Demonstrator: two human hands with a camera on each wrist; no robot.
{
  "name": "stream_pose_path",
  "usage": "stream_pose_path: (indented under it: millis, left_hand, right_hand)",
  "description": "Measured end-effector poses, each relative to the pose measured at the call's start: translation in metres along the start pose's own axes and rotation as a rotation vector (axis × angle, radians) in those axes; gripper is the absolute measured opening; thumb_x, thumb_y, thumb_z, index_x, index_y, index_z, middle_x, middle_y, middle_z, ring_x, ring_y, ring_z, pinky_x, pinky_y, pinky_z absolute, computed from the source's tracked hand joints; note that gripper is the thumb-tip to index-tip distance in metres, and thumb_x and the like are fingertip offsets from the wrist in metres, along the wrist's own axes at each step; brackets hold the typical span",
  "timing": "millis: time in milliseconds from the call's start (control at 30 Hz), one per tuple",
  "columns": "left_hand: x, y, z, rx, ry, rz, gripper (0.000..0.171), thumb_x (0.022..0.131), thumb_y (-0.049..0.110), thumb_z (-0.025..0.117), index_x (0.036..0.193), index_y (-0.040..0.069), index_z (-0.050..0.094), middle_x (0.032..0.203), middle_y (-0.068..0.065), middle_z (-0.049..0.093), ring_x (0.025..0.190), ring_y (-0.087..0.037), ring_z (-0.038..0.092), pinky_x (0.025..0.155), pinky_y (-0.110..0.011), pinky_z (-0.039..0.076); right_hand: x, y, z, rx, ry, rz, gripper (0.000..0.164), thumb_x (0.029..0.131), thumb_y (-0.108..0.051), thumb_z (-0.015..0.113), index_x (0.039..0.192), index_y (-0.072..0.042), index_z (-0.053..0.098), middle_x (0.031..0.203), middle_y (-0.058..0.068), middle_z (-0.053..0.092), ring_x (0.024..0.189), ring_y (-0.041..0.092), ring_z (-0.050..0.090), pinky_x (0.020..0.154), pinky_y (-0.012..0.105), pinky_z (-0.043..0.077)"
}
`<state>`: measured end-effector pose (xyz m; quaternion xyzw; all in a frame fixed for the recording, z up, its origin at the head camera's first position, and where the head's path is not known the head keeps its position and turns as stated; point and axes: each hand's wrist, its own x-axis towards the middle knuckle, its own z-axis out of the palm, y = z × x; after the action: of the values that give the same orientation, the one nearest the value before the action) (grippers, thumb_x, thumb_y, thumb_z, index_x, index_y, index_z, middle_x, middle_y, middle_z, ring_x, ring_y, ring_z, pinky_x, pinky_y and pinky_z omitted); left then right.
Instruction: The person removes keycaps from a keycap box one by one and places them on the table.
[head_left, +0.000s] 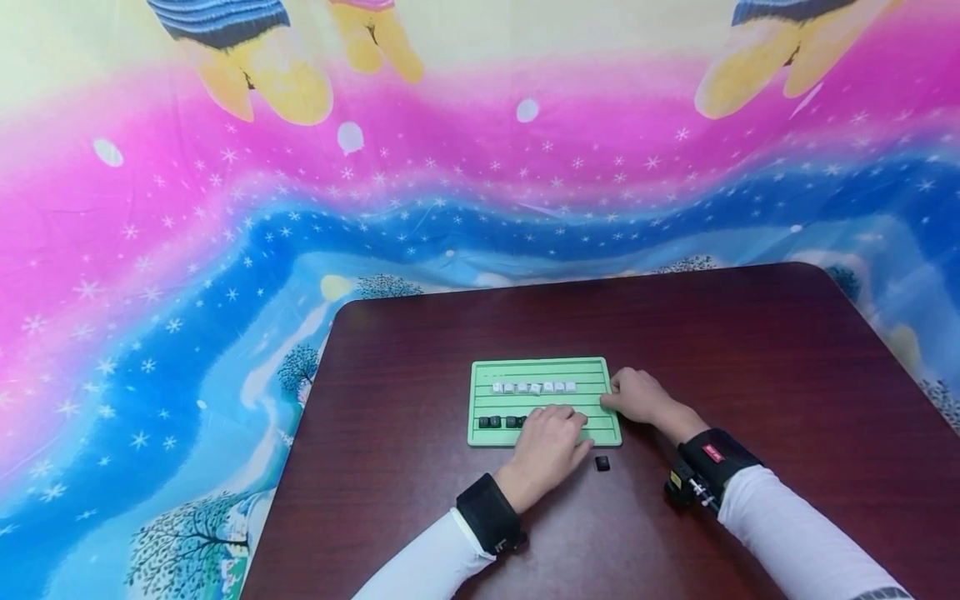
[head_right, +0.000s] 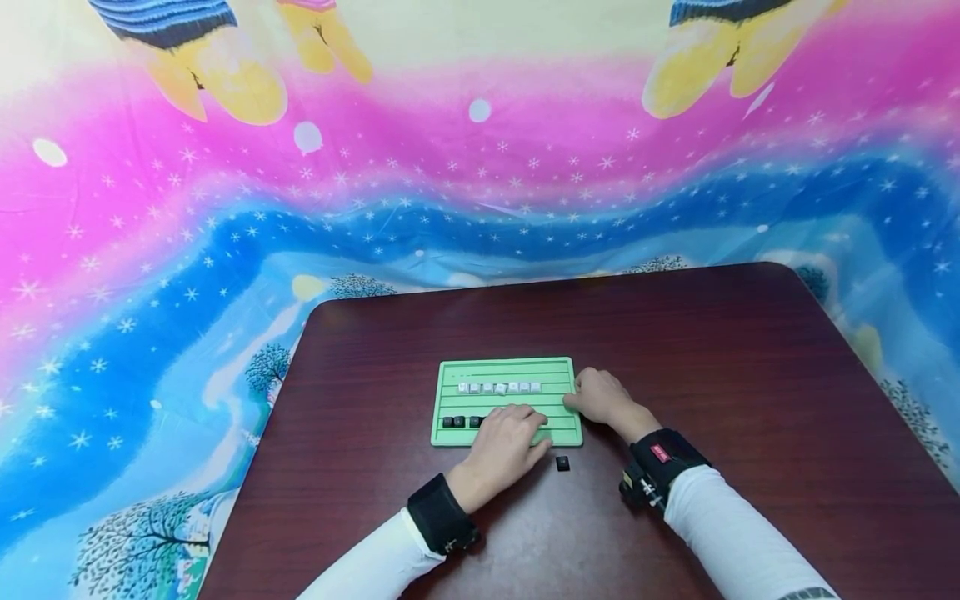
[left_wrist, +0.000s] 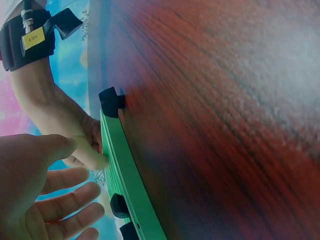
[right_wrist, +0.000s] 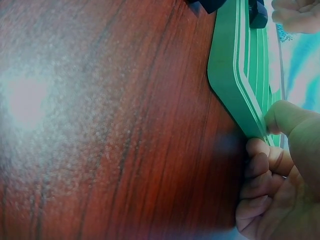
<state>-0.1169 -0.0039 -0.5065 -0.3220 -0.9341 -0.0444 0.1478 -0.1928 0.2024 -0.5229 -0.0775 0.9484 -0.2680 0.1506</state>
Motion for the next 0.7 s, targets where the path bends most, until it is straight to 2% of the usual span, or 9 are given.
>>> stream_pose_path:
  millis: [233,700]
  left_hand:
    - [-0.001,-0.004,0.002,0.014,0.035,-0.009,0.024,0.091,0.042,0.072,0.104,0.022,0.075,0.097,0.008,0.073,0.085,-0.011,0.067,0.070,-0.026,0.051]
    - [-0.002,-0.013,0.001,-0.008,0.033,-0.038,0.025,0.090,0.041,0.073,0.104,0.021,0.073,0.101,0.007,0.073,0.090,-0.012,0.067,0.071,-0.027,0.050]
  right_hand:
    - [0.000,0.000,0.002,0.003,0.015,-0.010,0.044,0.088,-0.019,0.064,0.055,-0.018,0.036,0.051,-0.008,0.028,0.047,0.009,0.028,0.050,0.024,0.025]
    - [0.000,0.001,0.002,0.000,0.015,-0.002,0.042,0.086,-0.020,0.064,0.054,-0.018,0.038,0.051,-0.008,0.030,0.047,0.010,0.030,0.050,0.024,0.026]
